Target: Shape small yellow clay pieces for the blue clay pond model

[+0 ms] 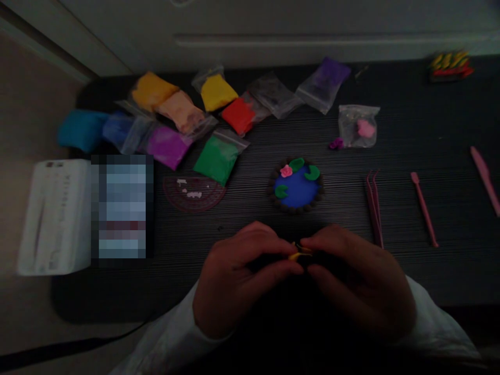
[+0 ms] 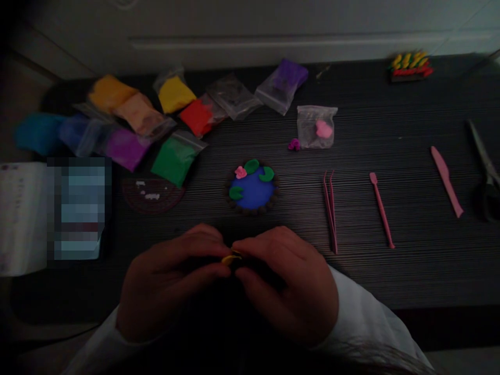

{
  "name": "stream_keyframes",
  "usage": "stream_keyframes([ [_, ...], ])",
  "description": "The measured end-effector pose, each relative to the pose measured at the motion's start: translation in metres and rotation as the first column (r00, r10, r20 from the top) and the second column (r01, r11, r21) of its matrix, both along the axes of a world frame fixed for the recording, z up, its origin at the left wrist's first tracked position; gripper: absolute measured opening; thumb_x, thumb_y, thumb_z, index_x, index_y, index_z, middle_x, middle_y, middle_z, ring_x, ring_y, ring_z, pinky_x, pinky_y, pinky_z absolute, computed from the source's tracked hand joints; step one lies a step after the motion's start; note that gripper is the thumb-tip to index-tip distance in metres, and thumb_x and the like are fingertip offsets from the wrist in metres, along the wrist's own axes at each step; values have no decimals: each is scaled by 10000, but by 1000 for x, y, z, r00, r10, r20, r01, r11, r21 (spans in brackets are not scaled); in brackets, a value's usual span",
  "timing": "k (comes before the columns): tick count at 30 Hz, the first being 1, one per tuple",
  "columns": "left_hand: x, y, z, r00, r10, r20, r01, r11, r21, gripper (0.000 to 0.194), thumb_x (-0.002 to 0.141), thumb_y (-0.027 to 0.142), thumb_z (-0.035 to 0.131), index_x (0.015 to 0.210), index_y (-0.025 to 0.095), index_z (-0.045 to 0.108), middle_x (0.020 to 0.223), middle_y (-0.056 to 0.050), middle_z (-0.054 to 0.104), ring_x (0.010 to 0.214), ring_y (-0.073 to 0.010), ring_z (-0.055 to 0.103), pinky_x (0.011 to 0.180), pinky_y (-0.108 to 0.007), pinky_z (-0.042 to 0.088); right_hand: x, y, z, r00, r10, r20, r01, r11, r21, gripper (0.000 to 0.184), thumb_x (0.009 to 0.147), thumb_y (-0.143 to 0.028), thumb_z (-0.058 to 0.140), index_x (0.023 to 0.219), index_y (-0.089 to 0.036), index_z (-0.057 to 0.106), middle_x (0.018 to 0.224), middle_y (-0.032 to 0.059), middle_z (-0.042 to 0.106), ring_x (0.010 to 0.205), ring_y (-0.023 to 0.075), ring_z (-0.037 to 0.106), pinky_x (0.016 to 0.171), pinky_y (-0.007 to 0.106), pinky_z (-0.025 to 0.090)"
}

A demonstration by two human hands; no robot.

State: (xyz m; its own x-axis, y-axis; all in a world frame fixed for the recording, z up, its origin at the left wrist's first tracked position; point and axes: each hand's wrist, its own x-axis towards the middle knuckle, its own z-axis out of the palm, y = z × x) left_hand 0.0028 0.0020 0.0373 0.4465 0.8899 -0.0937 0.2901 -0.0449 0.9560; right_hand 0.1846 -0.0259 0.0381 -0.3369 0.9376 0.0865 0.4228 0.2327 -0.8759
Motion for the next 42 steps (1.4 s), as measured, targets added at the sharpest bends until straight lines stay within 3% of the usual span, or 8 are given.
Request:
stream_keyframes([
  [10,2,2,0,998,-66,-25,66,998,13,126,657,162,645,781,178,648,695,-12,631,686,-116,573,617,-216,473,-3,4,-2,1000,-19,-23,20,999,36,127,729,-122,538,843,-177,552,721,13,613,689,111,568,637,256,480],
  [14,3,2,0,993,-90,-82,91,996,11,109,675,167,627,781,180,649,706,0,637,699,-101,575,638,-198,464,1,1,0,994,-54,-98,53,999,-13,179,702,-80,554,856,-170,550,750,14,607,723,113,569,651,247,482],
  [20,3,2,0,993,-45,-114,47,999,16,121,677,161,624,795,177,642,719,0,634,697,-100,577,634,-194,461,6,-6,1,952,-283,-114,279,959,-50,217,739,-100,538,910,-230,562,794,0,606,764,125,568,654,242,482],
  [24,5,3,-1,993,-33,-111,34,999,10,112,684,164,617,792,182,641,715,-9,633,696,-112,575,625,-211,465,6,-6,1,948,-296,-120,284,953,-104,211,755,-109,526,915,-238,575,795,-4,615,754,118,573,643,227,489],
  [32,3,1,-1,995,-27,-94,29,999,14,125,677,145,621,796,181,635,726,-8,636,709,-112,578,628,-210,468,2,-8,0,879,-339,-336,282,937,-207,214,699,-35,573,839,-197,561,880,12,624,780,128,609,684,252,525],
  [38,2,1,-2,997,-21,-79,23,999,24,128,667,132,630,791,166,631,728,-12,635,710,-110,575,637,-211,467,2,-6,0,871,-329,-366,301,944,-134,263,650,8,599,800,-204,552,779,-1,595,753,132,585,640,260,507],
  [42,1,1,-3,997,-4,-80,9,998,58,141,667,123,629,798,172,619,732,-5,634,726,-112,571,654,-221,464,3,-5,-1,892,-361,-271,346,932,-103,328,671,-6,580,924,-213,552,801,4,561,742,122,552,633,254,473],
])
